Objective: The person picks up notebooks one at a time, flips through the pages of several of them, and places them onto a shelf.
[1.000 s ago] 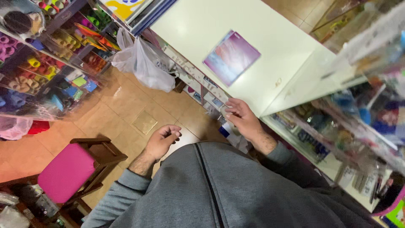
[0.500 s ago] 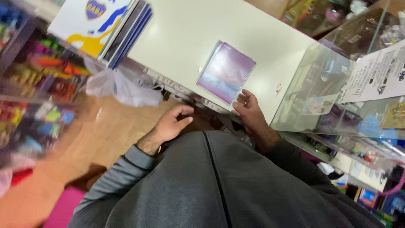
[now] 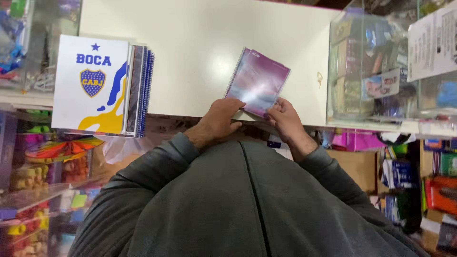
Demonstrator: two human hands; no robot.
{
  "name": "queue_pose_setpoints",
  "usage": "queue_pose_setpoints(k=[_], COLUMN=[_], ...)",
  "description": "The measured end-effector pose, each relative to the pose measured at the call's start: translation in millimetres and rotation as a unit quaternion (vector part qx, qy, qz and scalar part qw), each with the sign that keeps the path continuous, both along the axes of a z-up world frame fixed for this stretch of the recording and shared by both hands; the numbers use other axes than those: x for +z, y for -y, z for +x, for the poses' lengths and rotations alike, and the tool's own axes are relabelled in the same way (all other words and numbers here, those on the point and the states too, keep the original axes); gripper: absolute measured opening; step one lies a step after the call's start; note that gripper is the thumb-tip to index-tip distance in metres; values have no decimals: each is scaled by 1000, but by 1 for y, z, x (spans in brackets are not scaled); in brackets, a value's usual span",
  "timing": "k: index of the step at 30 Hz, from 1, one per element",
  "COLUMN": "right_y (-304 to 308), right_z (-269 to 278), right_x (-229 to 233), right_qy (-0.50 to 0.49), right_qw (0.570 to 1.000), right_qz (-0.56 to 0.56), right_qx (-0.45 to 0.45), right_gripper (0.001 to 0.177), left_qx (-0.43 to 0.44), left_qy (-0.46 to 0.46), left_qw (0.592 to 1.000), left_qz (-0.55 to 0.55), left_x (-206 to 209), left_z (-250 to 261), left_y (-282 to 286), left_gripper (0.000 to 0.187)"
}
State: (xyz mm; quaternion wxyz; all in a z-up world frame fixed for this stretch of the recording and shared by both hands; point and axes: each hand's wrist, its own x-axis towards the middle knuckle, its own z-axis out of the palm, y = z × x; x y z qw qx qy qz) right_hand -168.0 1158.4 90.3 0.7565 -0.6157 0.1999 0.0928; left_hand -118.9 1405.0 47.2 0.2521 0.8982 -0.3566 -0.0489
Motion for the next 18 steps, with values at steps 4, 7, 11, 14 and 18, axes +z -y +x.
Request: queue_pose_setpoints(k=[4, 7, 11, 14, 18], right_y=[-16, -5, 19, 28, 26], right_z=[-2, -1, 7, 6, 1], right_x=[12, 22, 27, 65, 107], right_qy=[-19, -5, 110, 239, 248], right_qw=[999, 995, 982, 896, 864], right_qz=[-47, -99, -148, -375, -435], right_qx=[-12, -2, -50, 11, 50], right_gripper=[34, 26, 22, 18, 19], left_qx=[-57, -46, -22, 0, -11], left_qy=[-59, -80, 13, 137, 339], left_qw=[992, 988, 979, 974, 920], left_qz=[-91, -121, -200, -180, -194], left_x=[9, 7, 73, 89, 150], left_z=[7, 13, 20, 33, 42], left_y=[-6, -3, 5, 13, 33], left_gripper=[64, 59, 59, 67, 53])
